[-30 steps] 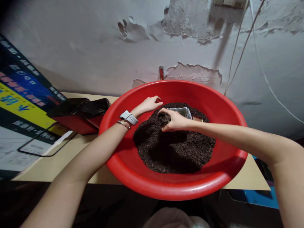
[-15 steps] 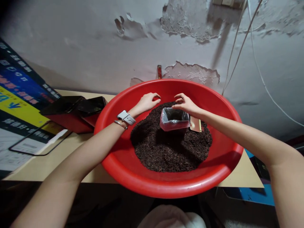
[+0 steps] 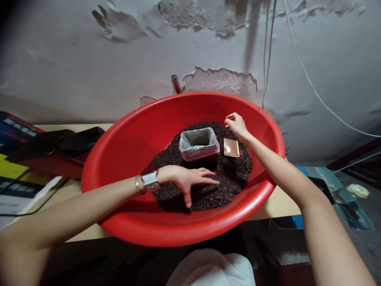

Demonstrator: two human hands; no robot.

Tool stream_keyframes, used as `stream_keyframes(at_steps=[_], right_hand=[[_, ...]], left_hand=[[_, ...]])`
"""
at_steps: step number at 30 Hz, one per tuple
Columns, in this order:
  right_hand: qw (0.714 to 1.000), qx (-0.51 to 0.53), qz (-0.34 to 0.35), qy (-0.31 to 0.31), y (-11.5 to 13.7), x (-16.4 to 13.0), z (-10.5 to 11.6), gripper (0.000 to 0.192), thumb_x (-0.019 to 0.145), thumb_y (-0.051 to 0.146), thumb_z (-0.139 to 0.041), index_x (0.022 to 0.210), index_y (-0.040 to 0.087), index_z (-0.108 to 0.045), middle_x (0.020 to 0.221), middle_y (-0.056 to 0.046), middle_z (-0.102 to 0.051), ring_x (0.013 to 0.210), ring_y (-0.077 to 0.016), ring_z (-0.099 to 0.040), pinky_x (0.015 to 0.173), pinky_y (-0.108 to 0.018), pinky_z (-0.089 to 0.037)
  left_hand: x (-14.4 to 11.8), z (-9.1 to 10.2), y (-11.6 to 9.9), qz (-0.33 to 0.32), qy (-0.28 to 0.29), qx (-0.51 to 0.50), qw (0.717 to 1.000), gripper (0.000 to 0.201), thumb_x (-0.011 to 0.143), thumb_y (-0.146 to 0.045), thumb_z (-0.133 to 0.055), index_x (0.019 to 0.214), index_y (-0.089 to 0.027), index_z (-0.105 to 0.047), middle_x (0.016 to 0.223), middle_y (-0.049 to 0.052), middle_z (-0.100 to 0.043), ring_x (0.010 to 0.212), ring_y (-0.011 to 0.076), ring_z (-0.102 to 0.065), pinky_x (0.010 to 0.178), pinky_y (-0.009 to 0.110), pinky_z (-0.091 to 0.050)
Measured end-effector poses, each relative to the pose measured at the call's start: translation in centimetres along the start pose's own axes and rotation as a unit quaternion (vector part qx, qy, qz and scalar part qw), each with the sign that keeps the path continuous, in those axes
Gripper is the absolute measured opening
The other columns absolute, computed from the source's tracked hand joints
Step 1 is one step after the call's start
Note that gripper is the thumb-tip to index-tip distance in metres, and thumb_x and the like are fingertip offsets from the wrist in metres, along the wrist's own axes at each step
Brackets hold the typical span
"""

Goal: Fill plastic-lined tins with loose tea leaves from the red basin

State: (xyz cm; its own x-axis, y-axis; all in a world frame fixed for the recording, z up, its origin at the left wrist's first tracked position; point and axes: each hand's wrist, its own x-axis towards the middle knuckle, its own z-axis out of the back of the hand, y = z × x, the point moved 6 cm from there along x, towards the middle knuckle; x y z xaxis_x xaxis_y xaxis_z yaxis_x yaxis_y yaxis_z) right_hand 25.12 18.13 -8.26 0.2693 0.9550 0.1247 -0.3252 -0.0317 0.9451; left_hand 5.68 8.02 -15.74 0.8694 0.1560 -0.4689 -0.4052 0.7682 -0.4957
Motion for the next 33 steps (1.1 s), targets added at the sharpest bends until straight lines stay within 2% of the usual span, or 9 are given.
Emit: stream_keyframes(at_steps=[4, 7, 9, 12, 16, 21, 26, 29, 33], right_hand=[[1.000, 0.006, -0.008, 0.020, -0.1, 0.0, -0.2, 0.008, 0.076, 0.016, -0.053, 0.084, 0.017, -0.054, 0.080, 0.000, -0.061, 0.065, -0.0087, -0.061, 0.060, -0.019, -0.043], [0.999, 0.009, -0.005, 0.050, 0.1, -0.4, -0.9, 0.006, 0.079, 0.015, -0.053, 0.085, 0.017, -0.054, 0.081, -0.001, -0.063, 0.065, -0.0077, -0.061, 0.058, -0.018, -0.041], [0.998, 0.010, -0.008, 0.061, 0.2, -0.6, -1.2, 0.005, 0.081, 0.014, -0.053, 0.085, 0.016, -0.054, 0.081, -0.002, -0.064, 0.064, -0.0074, -0.060, 0.057, -0.018, -0.041], [0.997, 0.000, -0.016, 0.070, -0.2, -0.6, -1.6, 0.004, 0.082, 0.012, -0.053, 0.083, 0.016, -0.053, 0.078, -0.002, -0.063, 0.062, -0.0070, -0.058, 0.058, -0.018, -0.042], [0.995, -0.018, -0.019, 0.093, -0.9, -0.5, -2.4, 0.005, 0.082, 0.012, -0.053, 0.083, 0.016, -0.055, 0.077, -0.002, -0.064, 0.061, -0.0075, -0.057, 0.057, -0.018, -0.042], [0.993, -0.030, -0.015, 0.113, -1.5, -0.3, -3.0, 0.006, 0.081, 0.010, -0.054, 0.082, 0.015, -0.057, 0.075, -0.003, -0.064, 0.061, -0.0091, -0.059, 0.059, -0.021, -0.045], [0.992, -0.038, -0.024, 0.115, -1.7, -0.3, -2.9, 0.007, 0.083, 0.010, -0.053, 0.080, 0.015, -0.057, 0.071, -0.002, -0.063, 0.060, -0.0083, -0.059, 0.057, -0.018, -0.044], [0.992, -0.038, -0.026, 0.116, -1.8, -0.3, -2.9, 0.008, 0.082, 0.008, -0.053, 0.079, 0.015, -0.057, 0.070, -0.002, -0.063, 0.059, -0.0081, -0.058, 0.055, -0.018, -0.044], [0.993, -0.025, -0.027, 0.116, -1.9, -0.1, -2.9, 0.009, 0.082, 0.008, -0.053, 0.077, 0.015, -0.056, 0.066, -0.001, -0.062, 0.056, -0.0079, -0.056, 0.054, -0.018, -0.044]], left_hand=[[1.8, -4.0, 4.8, 0.110, 0.045, 0.009, 0.993, 0.158, 0.018, -0.046, -0.096, 0.157, -0.033, -0.021, 0.165, 0.021, -0.006, 0.146, 0.0531, -0.004, 0.106, 0.075, -0.021], [2.1, -5.3, 5.7, 0.127, 0.067, 0.010, 0.990, 0.168, 0.020, -0.053, -0.095, 0.159, -0.030, -0.002, 0.163, 0.025, 0.012, 0.144, 0.0573, 0.002, 0.105, 0.076, -0.018], [2.1, -5.4, 5.2, 0.102, 0.061, 0.017, 0.993, 0.164, 0.026, -0.057, -0.094, 0.159, -0.033, 0.000, 0.163, 0.024, 0.016, 0.144, 0.0583, 0.002, 0.107, 0.075, -0.018], [2.3, -4.9, 4.3, 0.051, 0.012, 0.026, 0.998, 0.146, 0.037, -0.056, -0.093, 0.157, -0.036, -0.013, 0.164, 0.020, -0.002, 0.144, 0.0553, -0.012, 0.109, 0.068, -0.025], [2.2, -4.3, 3.5, 0.029, -0.019, 0.016, 0.999, 0.115, 0.052, -0.041, -0.092, 0.149, -0.029, -0.032, 0.148, 0.016, -0.033, 0.134, 0.0388, -0.042, 0.110, 0.048, -0.037], [1.8, -4.0, 3.1, 0.084, -0.010, 0.022, 0.996, 0.092, 0.058, -0.030, -0.086, 0.139, -0.030, -0.041, 0.138, 0.010, -0.042, 0.109, 0.0310, -0.062, 0.095, 0.040, -0.050], [1.9, -3.2, 1.7, 0.084, -0.019, 0.057, 0.995, 0.070, 0.072, -0.026, -0.075, 0.136, -0.024, -0.047, 0.144, 0.016, -0.045, 0.119, 0.0353, -0.058, 0.101, 0.045, -0.046], [1.5, -1.2, -0.4, 0.024, -0.072, 0.043, 0.996, 0.056, 0.075, -0.023, -0.073, 0.128, -0.021, -0.053, 0.134, 0.014, -0.053, 0.114, 0.0310, -0.060, 0.100, 0.042, -0.046], [-0.9, 4.3, -2.6, -0.057, -0.237, 0.015, 0.970, 0.042, 0.076, -0.021, -0.069, 0.117, -0.021, -0.056, 0.121, 0.009, -0.058, 0.110, 0.0239, -0.059, 0.099, 0.037, -0.047]])
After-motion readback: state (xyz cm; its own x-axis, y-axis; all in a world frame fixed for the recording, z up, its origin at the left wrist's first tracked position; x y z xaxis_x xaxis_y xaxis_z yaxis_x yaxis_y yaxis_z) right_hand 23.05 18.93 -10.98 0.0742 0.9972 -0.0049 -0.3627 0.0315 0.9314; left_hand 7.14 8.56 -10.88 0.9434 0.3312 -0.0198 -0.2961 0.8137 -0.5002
